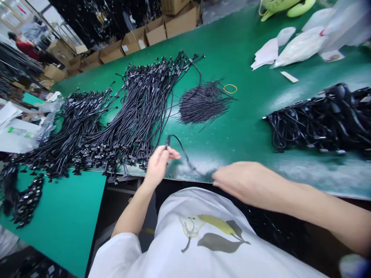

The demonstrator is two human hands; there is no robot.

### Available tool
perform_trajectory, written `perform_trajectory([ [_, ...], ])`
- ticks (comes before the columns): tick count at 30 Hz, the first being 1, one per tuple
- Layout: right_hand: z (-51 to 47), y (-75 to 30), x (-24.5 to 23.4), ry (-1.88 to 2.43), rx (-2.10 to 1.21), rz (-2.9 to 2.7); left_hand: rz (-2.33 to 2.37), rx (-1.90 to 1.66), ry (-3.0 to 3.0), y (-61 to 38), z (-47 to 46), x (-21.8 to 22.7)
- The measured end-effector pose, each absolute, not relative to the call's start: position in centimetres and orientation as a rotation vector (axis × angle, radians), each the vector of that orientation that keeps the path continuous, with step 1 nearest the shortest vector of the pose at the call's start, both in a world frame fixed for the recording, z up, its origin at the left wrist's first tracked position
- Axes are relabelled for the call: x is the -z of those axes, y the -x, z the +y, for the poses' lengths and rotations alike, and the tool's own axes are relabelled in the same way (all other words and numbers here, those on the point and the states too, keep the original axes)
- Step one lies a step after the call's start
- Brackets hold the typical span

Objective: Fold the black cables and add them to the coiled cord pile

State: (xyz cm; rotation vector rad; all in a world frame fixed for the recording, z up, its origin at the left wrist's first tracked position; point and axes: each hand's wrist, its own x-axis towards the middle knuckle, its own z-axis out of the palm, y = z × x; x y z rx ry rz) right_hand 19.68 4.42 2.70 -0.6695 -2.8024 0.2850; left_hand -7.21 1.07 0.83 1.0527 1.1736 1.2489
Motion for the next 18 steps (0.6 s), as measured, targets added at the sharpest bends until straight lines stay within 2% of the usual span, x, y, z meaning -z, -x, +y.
perform_trajectory([
  [2,4.1,-17.5,-4.0,0.536,-0.438,-2.755,1.130,-1.039,-1.276,5.3,0.7,-0.7],
  [4,5.2,-16.1,-4.5,0.642,-0.553,-2.594,1.018,-0.900,-1.324,4.2,0.1,-0.6],
  [10,7.6,-13.6,-0.4,0.828,-1.207,-1.722,0.911,-1.200,-0.872,3.9,0.3,-0.1],
  [13,6.3,-12.1,1.3,0.850,-1.670,-1.283,0.921,-1.128,-0.801,3.2,0.6,0.6],
  [18,5.9,-12.4,0.5,0.696,-2.155,-0.819,0.835,-1.130,-0.643,2.5,-0.4,2.0],
])
